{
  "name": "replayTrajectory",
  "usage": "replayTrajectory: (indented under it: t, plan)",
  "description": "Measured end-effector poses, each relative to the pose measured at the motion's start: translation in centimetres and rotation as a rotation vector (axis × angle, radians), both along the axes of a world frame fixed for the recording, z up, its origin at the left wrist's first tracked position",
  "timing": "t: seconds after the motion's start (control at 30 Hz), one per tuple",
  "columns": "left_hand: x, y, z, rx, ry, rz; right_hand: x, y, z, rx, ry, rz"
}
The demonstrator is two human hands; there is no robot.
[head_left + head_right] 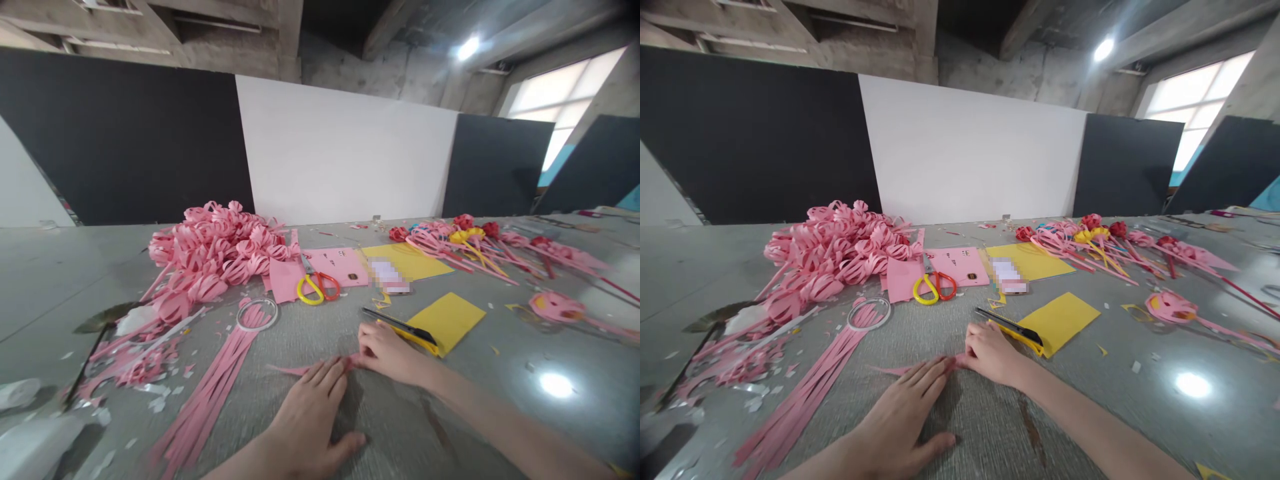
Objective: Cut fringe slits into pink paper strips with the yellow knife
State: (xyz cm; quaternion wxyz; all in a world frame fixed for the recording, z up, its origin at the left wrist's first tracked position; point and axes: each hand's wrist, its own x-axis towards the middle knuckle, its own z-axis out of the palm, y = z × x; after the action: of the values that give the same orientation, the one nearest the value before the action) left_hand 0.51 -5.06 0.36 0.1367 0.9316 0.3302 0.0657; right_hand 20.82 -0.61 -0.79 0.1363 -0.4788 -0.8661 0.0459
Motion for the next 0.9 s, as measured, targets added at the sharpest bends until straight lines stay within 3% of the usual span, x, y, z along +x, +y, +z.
replayTrajectory:
  t: [0.27, 0.9]
  plan:
    - [-0.06, -0.16, -0.39, -0.109, 0.034, 0.003, -0.04, 0.1, 0.31, -0.035, 0.018, -0.01]
    - [-0.01, -0.43, -0.66, -0.13, 0.049, 0.039, -0.02, -0.24, 0.56, -0.09, 0.028, -0.109]
